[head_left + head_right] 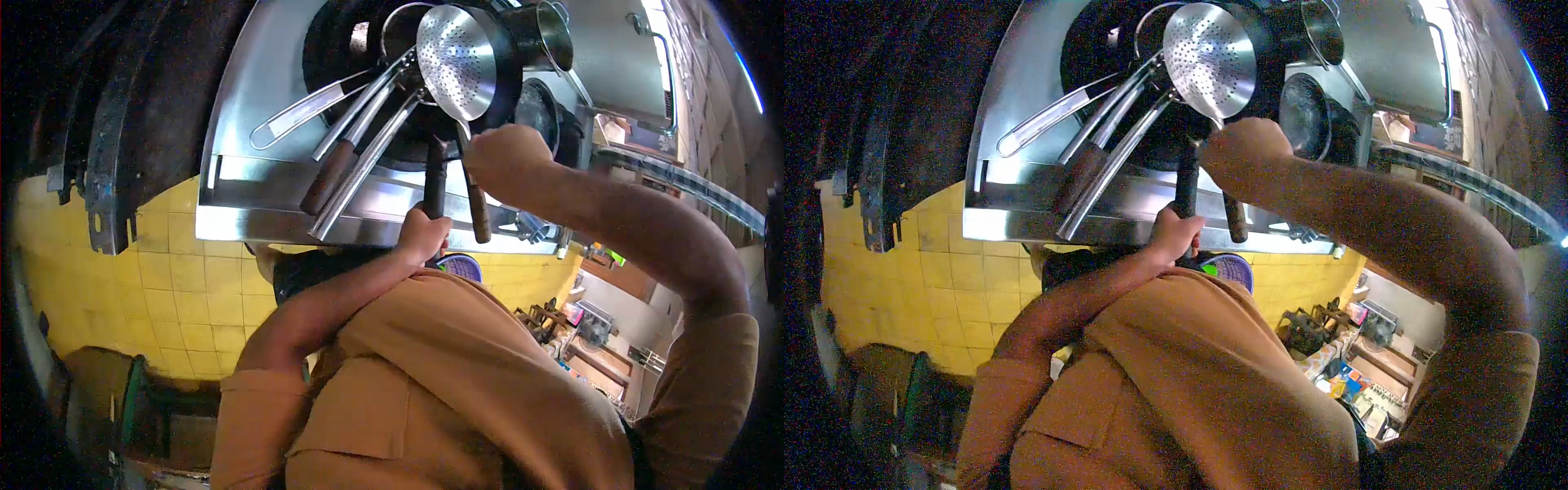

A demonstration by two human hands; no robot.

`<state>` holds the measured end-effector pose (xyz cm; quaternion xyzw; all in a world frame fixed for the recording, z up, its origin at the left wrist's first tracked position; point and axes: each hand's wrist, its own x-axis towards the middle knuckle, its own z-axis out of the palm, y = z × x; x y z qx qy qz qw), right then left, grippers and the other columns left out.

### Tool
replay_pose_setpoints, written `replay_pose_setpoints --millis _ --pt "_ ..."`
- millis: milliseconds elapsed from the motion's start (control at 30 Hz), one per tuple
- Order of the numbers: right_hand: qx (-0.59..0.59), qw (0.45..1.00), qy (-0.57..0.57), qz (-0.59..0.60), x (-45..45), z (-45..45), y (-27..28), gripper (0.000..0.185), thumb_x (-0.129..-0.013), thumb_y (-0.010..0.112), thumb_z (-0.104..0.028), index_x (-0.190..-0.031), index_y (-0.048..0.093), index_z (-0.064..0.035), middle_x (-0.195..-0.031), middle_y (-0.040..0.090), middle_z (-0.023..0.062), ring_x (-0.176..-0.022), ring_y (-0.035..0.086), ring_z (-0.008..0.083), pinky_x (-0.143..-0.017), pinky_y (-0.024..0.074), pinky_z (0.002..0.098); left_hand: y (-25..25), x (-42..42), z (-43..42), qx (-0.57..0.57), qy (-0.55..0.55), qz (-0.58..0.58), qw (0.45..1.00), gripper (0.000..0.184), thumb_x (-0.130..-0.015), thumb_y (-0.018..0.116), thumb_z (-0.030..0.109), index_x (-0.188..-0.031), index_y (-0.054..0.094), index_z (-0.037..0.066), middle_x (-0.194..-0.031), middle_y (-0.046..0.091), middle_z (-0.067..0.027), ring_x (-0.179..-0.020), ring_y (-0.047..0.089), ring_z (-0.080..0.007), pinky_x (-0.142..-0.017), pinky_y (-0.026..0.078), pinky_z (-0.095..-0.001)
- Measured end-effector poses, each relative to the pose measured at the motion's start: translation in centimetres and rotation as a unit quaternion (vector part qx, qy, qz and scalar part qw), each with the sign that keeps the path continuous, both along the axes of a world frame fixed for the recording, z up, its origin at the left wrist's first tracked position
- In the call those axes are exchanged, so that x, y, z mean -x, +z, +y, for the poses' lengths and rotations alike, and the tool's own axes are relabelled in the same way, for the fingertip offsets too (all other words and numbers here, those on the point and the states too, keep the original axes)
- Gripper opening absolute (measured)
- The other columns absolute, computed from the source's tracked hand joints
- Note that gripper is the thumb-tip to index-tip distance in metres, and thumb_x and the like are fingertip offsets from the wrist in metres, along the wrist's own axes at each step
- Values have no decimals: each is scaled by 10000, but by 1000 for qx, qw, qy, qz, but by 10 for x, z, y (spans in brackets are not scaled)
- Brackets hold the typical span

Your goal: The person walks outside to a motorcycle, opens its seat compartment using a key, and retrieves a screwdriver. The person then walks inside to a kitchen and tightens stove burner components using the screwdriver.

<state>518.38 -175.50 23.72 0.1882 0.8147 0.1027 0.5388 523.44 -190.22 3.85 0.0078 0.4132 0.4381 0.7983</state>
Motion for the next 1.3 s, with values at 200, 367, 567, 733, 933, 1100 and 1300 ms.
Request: replay_pose_setpoints --millis 200,367,567,733,933,1100,1300 --pt "-5 999 -41 10 6 -3 -4 137 -825 625 -144 -897 739 -120 -887 721 61 -865 712 268 -658 577 386 0 -1 -1 3 9 37 999 150 -785 627 123 -704 560 16 -591 547 -61 -455 535 -170 -385 441 -327" --pt "8 998 -42 43 -20 -1 18 151 -838 644 -156 -938 756 -139 -962 724 56 -904 706 261 -680 578 403 2 9 4 5 -35 37 999 156 -798 634 117 -696 576 14 -612 569 -83 -480 547 -188 -419 458 -344" --pt "-98 906 -242 333 -119 -20 27 206 -829 669 -213 -1010 719 -128 -928 719 110 -876 700 295 -709 559 417 23 12 5 -6 -84 166 983 117 -828 640 104 -770 589 16 -628 575 -70 -502 567 -178 -430 495 -353" --pt "-142 545 -523 639 -266 -114 -24 298 -835 675 -240 -1054 664 -37 -922 679 213 -880 656 383 -772 515 419 33 17 10 27 -120 145 982 123 -839 635 101 -853 520 60 -674 534 -50 -539 554 -150 -439 492 -338" --pt "-153 282 -759 566 -339 -255 -125 314 -862 664 -229 -1038 651 32 -866 687 195 -784 672 273 -738 506 364 34 11 11 83 -101 147 980 132 -866 622 114 -857 490 109 -675 498 -27 -527 532 -147 -431 475 -339" --pt "-78 199 -757 617 -323 -240 -132 253 -873 651 -194 -989 649 31 -719 636 86 -641 591 147 -613 485 312 38 6 12 83 -146 263 950 113 -870 625 143 -894 516 149 -699 513 -10 -543 529 -142 -473 475 -351" --pt "46 84 -780 618 -308 -205 -164 268 -885 646 -220 -987 638 28 -734 630 70 -615 578 124 -569 466 295 39 24 26 124 -164 144 968 203 -872 639 226 -1054 571 166 -822 593 -28 -718 589 -190 -646 509 -414"
